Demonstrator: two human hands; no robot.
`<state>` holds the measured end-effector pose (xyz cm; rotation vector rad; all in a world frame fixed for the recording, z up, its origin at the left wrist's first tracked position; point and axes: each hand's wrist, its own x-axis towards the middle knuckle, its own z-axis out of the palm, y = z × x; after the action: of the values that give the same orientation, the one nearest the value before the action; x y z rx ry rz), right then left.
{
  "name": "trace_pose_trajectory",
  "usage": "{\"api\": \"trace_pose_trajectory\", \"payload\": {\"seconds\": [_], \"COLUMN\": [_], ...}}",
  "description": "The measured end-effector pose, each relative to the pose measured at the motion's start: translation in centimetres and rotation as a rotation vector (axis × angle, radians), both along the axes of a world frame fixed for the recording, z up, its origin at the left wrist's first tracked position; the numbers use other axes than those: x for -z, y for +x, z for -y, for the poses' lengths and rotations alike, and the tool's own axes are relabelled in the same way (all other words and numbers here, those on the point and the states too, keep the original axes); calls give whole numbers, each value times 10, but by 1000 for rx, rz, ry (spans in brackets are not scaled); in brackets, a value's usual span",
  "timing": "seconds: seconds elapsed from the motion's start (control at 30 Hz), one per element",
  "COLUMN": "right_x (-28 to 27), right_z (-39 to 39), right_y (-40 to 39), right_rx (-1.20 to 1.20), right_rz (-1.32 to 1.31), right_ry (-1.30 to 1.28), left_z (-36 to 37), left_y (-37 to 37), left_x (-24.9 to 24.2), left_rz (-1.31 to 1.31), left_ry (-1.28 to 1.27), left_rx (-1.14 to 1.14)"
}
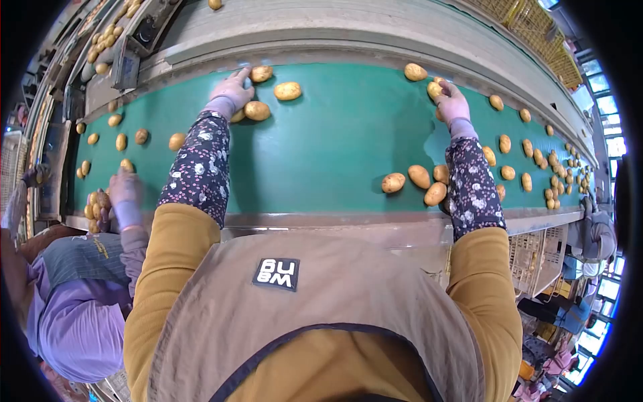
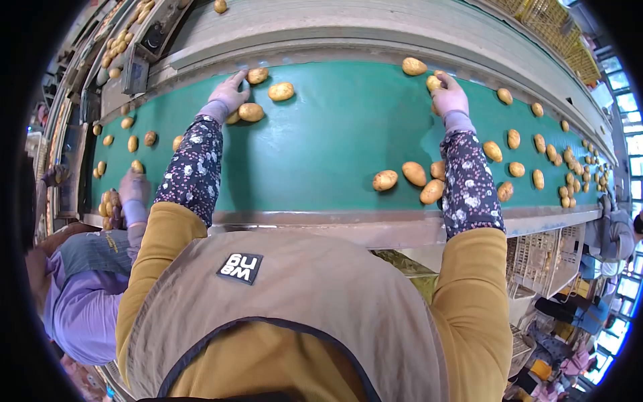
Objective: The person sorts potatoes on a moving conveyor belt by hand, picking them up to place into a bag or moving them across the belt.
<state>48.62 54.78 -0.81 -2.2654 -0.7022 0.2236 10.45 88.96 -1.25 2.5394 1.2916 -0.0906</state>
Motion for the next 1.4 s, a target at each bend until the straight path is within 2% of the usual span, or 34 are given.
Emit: {"api": "trace_pose_trajectory", "payload": {"seconds": [0.07, 0.1, 0.17, 0.2, 0.27, 0.37, 0.4, 0.43, 0.5, 0.53, 0.6, 0.63, 0.73, 0.77, 0.83, 0.97, 1.03, 1.07, 1.1, 1.17, 1.23, 1.3, 1.33, 1.37, 1.4], "right_x": [1, 0, 4, 3, -5, -18, -21, -24, -26, -25, -23, -22, -23, -21, -26, -33, -38, -39, -41, -46, -62, -76, -60, -51, -45], "right_z": [-9, -15, -25, -35, -54, -88, -91, -93, -93, -91, -87, -84, -73, -68, -60, -47, -48, -50, -51, -55, -57, -50, -50, -50, -50], "right_y": [21, 20, 4, -17, -66, -118, -127, -138, -154, -155, -153, -154, -159, -166, -164, -179, -184, -187, -192, -202, -216, -232, -234, -232, -226], "right_rx": [12, -2, -193, -236, -321, -471, -540, -533, -655, -702, -733, -753, -814, -844, -878, -930, -1058, -1061, -1042, -1001, -1051, -1068, -1128, -1134, -1160], "right_rz": [14, 20, 158, 75, 219, 289, 297, 303, 340, 331, 290, 254, 215, 151, 201, 265, 99, 98, 113, 144, 103, -361, -160, -160, -161], "right_ry": [-66, -67, -169, -190, -293, -310, -304, -299, -419, -378, -352, -325, -268, -259, -203, -266, -269, -273, -151, 95, 181, 196, 210, 215, 226], "left_z": [12, 33, 42, 44, 49, 67, 67, 70, 66, 77, 104, 108, 127, 140, 161, 185, 190, 194, 196, 200, 208, 218, 217, 227, 230], "left_y": [8, 17, 20, 19, 17, 13, 14, 14, 6, 4, -1, -1, -2, -5, -1, -27, -39, -43, -44, -46, -44, -34, -24, -18, -16], "left_x": [-3, -25, -18, -16, -12, -29, -30, -30, -24, -37, -62, -59, -51, -47, -42, -30, -32, -36, -42, -53, -59, -62, -50, -42, -41], "left_rz": [-51, -69, -7, -12, 25, 46, 154, 350, 844, 842, 1189, 1189, 949, 1018, 993, 977, 858, 989, 991, 1062, 1008, 997, 1102, 1030, 1001], "left_ry": [-3, -69, -27, -33, -3, -53, -64, -173, -755, -755, -1047, -1045, -959, -1008, -968, -1018, -859, -937, -939, -983, -894, -975, -987, -1110, -1078], "left_rx": [75, 52, 164, 150, 311, 247, 249, 143, -78, -91, -135, -148, -168, -233, -214, -275, -314, -327, -331, -495, -478, -347, -135, -278, -241]}}
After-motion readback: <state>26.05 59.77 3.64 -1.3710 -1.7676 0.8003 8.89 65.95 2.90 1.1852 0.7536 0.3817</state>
